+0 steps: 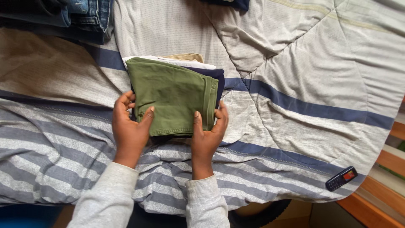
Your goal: The person folds several pieces of clothing on a bed, including a pink patterned item, a teal garment, a red towel, and multiple pairs of shorts. After folding, the person places each item into a wooden closet shelf.
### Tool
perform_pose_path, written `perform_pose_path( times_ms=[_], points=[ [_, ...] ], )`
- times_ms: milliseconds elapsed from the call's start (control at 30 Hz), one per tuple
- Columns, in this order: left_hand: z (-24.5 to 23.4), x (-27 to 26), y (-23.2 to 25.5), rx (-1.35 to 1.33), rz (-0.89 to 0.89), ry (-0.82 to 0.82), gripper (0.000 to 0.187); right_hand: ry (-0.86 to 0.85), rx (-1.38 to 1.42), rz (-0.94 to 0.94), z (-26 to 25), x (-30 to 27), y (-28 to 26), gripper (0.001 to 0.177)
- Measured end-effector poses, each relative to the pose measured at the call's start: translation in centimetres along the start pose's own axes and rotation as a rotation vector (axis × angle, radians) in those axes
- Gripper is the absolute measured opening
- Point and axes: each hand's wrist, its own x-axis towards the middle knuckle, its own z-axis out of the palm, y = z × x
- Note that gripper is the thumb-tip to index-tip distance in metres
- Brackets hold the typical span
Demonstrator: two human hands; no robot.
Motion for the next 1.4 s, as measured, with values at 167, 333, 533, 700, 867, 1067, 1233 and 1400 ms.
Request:
perform_pose_path(
  times_ms=[167,333,533,700,867,1067,1233,1400],
  points=[
    [-0.8,1.5,0.0,0.008,-0.18,-0.124,0.057,-0.151,0.191,0.229,-1.1,1.0,1.1,0.036],
    [-1.6,1.8,0.7,-0.025,-0.433,-0.294,0.041,-0.231,0.267,0.237,-2.1,1.6,2.5,0.039],
    [-2.3,-1.1,0.9,-0.242,-0.227,-0.388,0.036,-0.2,0.372,0.28,-2.8,-0.1,2.6,0.047],
    [-2.2,-2.8,1.3,-0.468,-0.435,-0.482,0.034,-0.201,0.541,0.352,-3.8,-0.8,3.6,0.063],
    [-2.2,-3.3,2.8,-0.362,-0.361,-0.411,0.033,-0.196,0.553,0.443,-4.7,-1.4,4.6,0.067],
    [-1.9,-2.2,2.0,-0.437,-0.236,-0.199,0.04,-0.217,0.661,0.516,-4.0,-2.5,3.7,0.066],
    [-2.6,-2.3,-1.2,-0.153,-0.13,-0.124,0.049,-0.228,0.787,0.587,-2.2,-3.5,2.1,0.065],
    [-2.9,-2.3,-3.4,-0.286,-0.332,-0.163,0.047,-0.228,0.73,0.689,-1.2,-4.1,0.3,0.055]
  ],
)
